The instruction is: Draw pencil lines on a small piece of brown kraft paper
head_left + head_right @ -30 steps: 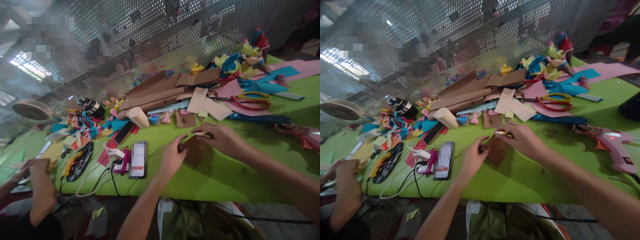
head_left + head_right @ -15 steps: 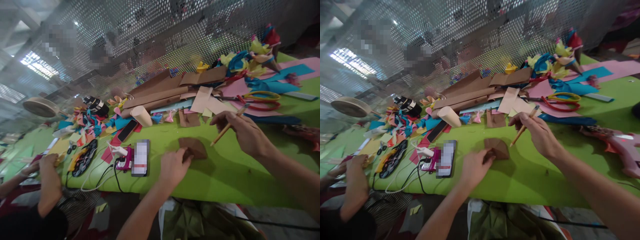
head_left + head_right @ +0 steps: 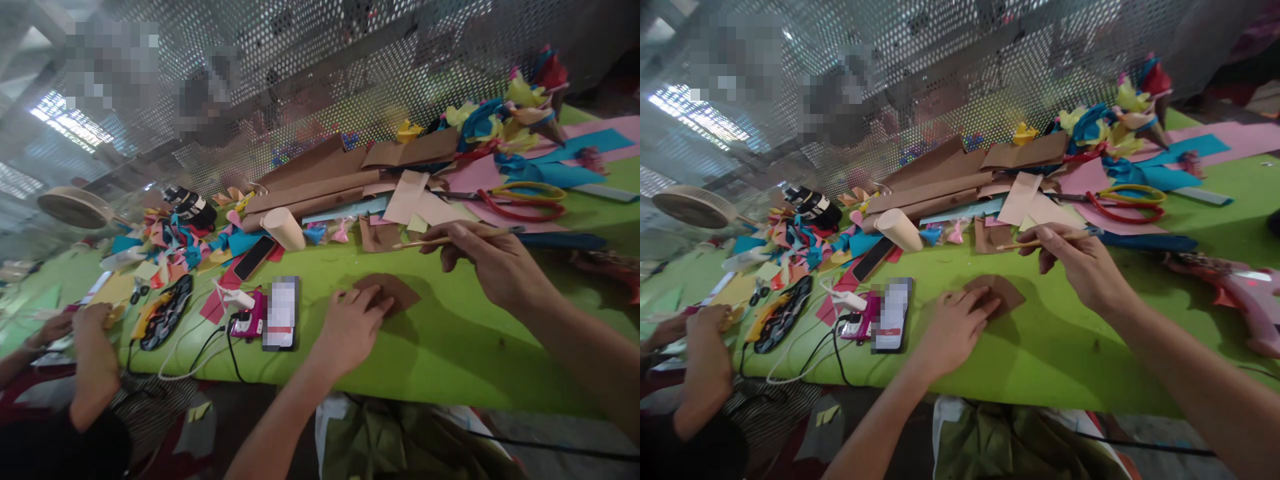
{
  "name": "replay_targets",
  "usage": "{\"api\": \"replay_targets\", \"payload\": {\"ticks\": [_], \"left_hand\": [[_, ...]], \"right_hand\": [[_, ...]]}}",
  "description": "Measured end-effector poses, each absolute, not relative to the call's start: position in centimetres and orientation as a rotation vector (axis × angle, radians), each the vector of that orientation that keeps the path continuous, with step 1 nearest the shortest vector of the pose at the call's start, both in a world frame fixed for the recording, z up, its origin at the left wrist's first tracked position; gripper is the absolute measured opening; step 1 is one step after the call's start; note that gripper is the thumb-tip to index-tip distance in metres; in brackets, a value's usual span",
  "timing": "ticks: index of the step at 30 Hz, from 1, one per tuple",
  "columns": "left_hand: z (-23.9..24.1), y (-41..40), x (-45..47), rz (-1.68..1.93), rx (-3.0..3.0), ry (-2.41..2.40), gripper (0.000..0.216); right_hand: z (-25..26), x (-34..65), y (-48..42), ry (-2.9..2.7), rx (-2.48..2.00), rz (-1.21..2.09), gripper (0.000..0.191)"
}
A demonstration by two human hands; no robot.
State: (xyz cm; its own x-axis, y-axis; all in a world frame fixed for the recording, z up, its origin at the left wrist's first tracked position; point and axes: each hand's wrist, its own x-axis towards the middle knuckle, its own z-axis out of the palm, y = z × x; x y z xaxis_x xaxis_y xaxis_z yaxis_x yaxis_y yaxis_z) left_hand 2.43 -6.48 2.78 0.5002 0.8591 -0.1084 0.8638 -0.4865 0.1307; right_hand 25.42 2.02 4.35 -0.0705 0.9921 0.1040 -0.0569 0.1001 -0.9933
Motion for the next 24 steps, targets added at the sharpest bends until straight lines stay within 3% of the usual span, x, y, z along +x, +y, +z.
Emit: {"api": "replay_targets", "payload": {"ticks": [5,13,24], "left_hand": [[2.3,-7.1,4.4,-0.122,2.622,1.606,0.05],[2.1,-5.6,2.9,0.079,2.644,1.478,0.042],[1.5,-7.1,3.9,-0.001,2.56,1.622,0.048]], "right_hand": [[4.3,25.2,2.0,-1.244,-1.046,1.219,0.044],[3.6,25.4,2.1,-1.132,-1.011,1.305,0.038],[3.6,25.2,2.0,-1.272,-1.088,1.279,0.026]]}}
